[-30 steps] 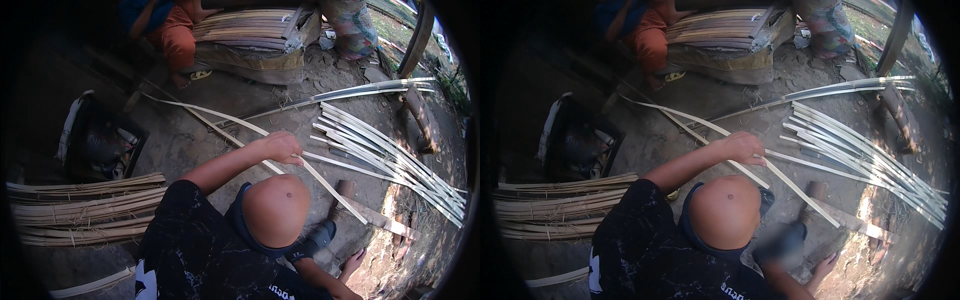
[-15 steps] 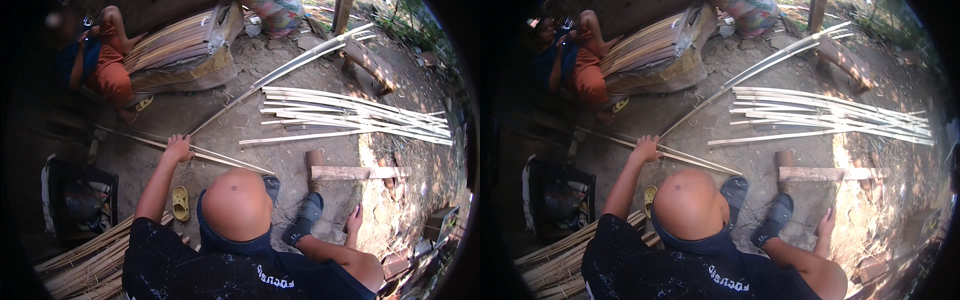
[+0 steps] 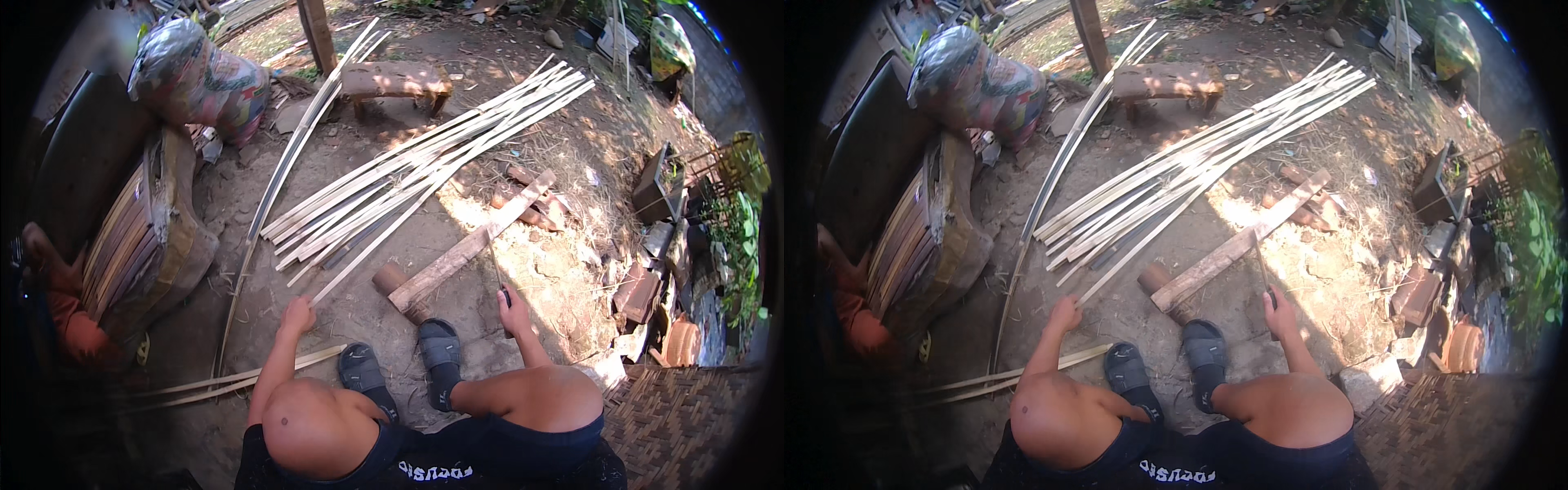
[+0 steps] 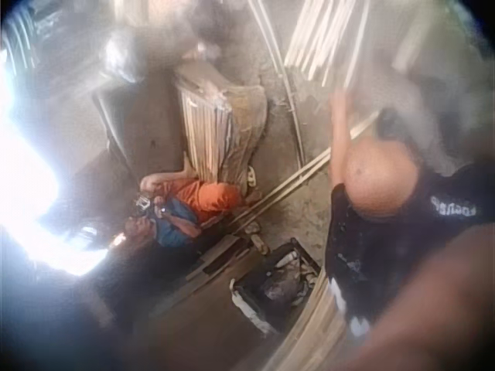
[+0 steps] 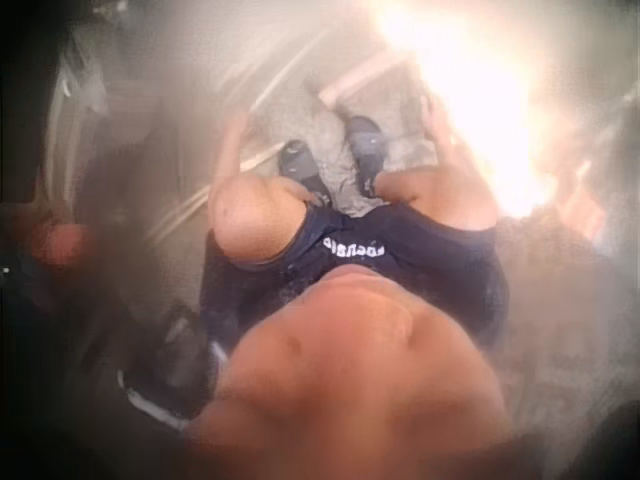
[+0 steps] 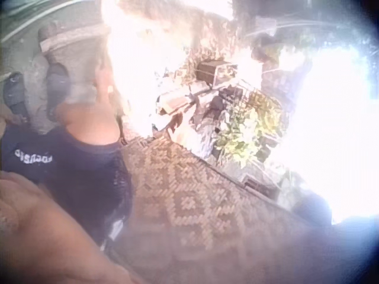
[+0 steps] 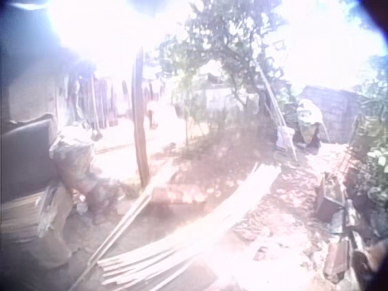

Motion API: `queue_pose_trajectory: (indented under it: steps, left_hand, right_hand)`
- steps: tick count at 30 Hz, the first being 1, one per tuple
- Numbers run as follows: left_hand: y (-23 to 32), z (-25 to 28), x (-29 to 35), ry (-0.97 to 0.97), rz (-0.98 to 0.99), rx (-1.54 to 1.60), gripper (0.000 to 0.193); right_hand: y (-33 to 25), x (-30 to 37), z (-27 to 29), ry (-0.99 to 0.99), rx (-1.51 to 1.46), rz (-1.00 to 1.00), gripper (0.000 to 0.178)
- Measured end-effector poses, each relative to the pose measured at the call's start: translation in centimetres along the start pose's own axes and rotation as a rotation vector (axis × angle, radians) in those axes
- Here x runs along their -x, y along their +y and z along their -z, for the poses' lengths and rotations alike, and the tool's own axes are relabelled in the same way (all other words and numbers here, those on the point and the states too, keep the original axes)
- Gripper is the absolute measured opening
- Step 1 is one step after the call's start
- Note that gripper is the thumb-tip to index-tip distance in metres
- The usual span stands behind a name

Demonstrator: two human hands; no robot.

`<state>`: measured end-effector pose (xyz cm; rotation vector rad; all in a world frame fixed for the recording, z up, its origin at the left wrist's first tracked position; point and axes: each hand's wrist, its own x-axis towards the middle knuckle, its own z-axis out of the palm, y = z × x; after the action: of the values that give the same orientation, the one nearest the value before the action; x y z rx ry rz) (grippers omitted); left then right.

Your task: The person sits on the ground and uses a knife to split long bamboo poles into thin strips. They repeatedly position each pole on a wooden block, strike it with the knife to split it, and set the resulting strips aside.

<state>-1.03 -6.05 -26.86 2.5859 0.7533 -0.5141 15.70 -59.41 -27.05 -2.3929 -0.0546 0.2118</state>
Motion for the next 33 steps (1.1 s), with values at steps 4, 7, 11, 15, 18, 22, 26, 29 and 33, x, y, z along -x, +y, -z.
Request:
queue_pose_trajectory:
  steps: [4, 7, 11, 15, 18, 22, 26, 29, 33]
  left_hand:
    - [4.4, 8.2, 3.5, 0.263, -0.214, 0.215, 0.029]
    - [6.4, 15.2, 6.8, 0.449, -0.311, 0.419, 0.020]
    - [9.8, 19.7, 9.1, 0.700, -0.524, 0.889, 0.014]
    - [12.8, 23.1, 8.5, 0.696, -0.594, 0.644, 0.020]
    - [18.4, 25.3, 6.4, 0.227, -0.439, 0.607, 0.025]
    - [22.3, 22.7, -0.2, -0.277, -0.328, 0.692, 0.027]
    - [27.1, 16.3, -4.0, -0.316, -0.440, 0.713, 0.029]
    - [30.2, 10.0, -5.1, -0.372, -0.406, 0.708, 0.035]
    - [30.7, 4.1, -6.3, -0.496, -0.298, 0.647, 0.035]
  right_hand:
    - [1.3, 0.0, 1.1, -0.013, 0.019, -0.076, 0.045]
    - [0.9, 0.5, 0.4, 0.010, -0.074, -0.065, 0.046]
    - [0.3, 1.0, 0.7, -0.007, -0.092, -0.115, 0.048]
    - [-0.5, 0.5, 0.5, -0.034, -0.141, -0.106, 0.054]
    - [0.1, 1.2, -0.2, -0.009, -0.179, -0.053, 0.058]
    - [-4.9, 2.8, 1.4, -0.315, -0.309, -0.196, 0.060]
    - [-5.8, 4.1, -2.1, -0.482, -0.238, 0.146, 0.054]
    - [-7.2, 5.2, -2.7, -0.651, -0.147, 0.302, 0.051]
    - [-8.1, 5.6, -2.6, -0.817, -0.100, 0.494, 0.051]
